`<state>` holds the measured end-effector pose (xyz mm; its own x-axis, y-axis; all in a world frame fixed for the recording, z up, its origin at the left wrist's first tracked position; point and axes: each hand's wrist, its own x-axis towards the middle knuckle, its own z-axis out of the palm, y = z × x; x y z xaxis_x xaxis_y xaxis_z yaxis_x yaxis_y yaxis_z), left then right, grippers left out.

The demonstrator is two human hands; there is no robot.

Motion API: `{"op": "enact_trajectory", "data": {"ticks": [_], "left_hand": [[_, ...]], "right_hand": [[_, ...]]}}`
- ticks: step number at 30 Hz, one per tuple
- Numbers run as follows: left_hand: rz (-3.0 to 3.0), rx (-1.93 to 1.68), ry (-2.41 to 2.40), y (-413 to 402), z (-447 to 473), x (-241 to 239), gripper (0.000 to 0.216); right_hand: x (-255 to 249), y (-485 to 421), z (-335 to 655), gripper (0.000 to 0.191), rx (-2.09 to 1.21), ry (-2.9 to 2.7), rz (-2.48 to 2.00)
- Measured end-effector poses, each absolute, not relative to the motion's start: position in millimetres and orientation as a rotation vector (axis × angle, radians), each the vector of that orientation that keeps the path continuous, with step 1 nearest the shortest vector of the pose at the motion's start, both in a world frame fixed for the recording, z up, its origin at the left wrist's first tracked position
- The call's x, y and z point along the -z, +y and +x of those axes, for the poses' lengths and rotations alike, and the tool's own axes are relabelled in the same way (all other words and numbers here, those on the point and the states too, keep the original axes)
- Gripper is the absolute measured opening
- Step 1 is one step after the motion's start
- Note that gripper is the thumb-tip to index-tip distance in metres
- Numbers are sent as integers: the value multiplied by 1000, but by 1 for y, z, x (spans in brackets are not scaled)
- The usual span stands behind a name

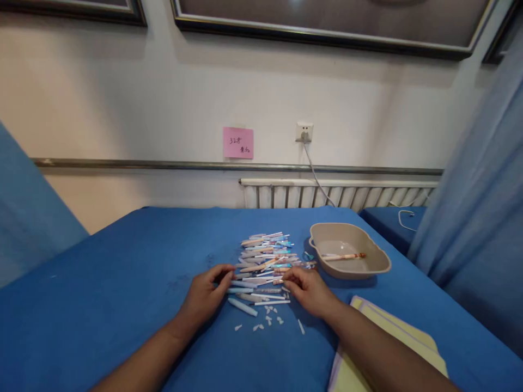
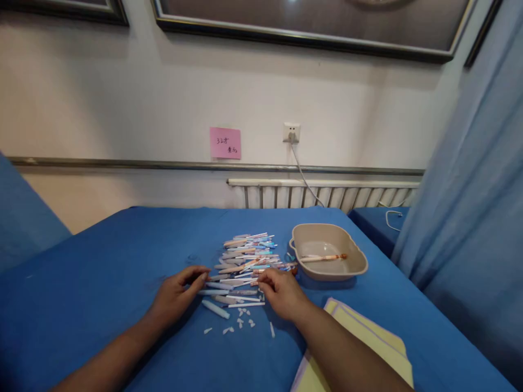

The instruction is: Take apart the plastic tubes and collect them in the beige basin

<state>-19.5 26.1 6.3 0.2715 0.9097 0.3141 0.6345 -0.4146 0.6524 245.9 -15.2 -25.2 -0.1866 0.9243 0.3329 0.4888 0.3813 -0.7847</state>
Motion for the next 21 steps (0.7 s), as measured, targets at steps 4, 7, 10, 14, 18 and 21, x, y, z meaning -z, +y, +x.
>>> {"op": "enact_trajectory", "data": {"ticks": [4, 7, 10, 14, 18, 21], "left_hand": [[2270, -762, 1234, 24, -15, -11, 22], [2361, -671, 1157, 16, -12, -12, 21], [2442, -598, 1089, 9, -9, -13, 21], [2457, -583, 1054, 6, -6, -12, 20], [2440, -578, 1040, 8, -7, -12, 19], [2496, -470, 953, 8, -12, -19, 16]], "right_hand": [[16, -29, 240, 11, -546, -2141, -1228], [13, -36, 237, 13, -516, -2315, -1240], [13, -40, 237, 14, -471, -2412, -1268], [11, -43, 237, 16, -394, -2475, -1371], [8, -45, 237, 15, -366, -2505, -1454], [7, -45, 238, 14, -398, -2495, -1451]]}}
